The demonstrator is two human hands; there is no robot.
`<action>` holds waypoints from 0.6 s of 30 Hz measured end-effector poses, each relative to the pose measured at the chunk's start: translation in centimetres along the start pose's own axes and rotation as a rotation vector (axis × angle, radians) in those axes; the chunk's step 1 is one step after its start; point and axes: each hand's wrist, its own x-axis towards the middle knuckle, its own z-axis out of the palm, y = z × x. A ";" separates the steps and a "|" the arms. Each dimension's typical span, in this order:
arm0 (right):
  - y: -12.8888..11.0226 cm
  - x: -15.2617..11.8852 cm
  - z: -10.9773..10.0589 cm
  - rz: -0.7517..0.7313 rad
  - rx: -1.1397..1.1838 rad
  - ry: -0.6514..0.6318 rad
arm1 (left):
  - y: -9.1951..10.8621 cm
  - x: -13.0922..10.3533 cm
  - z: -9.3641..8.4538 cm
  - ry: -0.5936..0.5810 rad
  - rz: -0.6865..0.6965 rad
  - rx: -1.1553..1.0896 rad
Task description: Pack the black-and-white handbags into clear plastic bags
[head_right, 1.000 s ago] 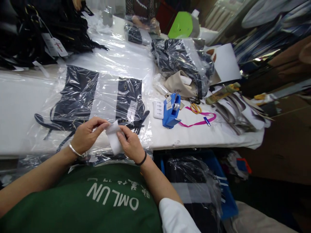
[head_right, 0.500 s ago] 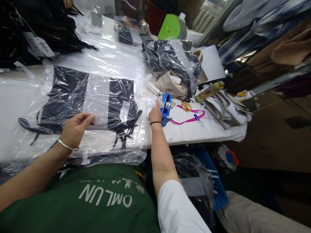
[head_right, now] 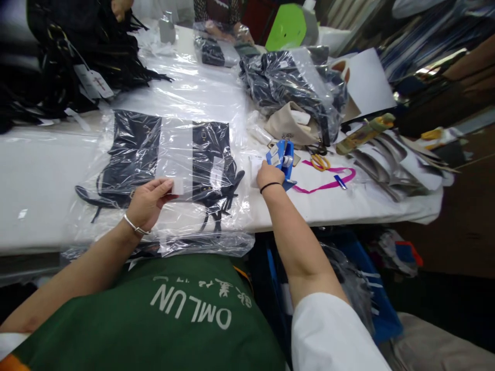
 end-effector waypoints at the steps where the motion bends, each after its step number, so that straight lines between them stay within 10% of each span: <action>1: -0.7 -1.2 -0.5 -0.083 0.112 0.070 | 0.3 -0.4 0.2 -0.016 -0.068 -0.062; 3: -2.8 -4.3 -1.4 -0.363 0.451 0.124 | 0.9 -1.0 0.5 -0.054 -0.232 -0.170; 8: -9.1 -12.3 -2.3 -0.912 1.154 -0.199 | 1.4 -1.7 0.4 -0.113 -0.519 -0.312; 18: -11.1 -13.6 0.4 -0.598 1.323 -0.300 | 0.1 -1.8 -1.0 -0.123 -0.612 -0.264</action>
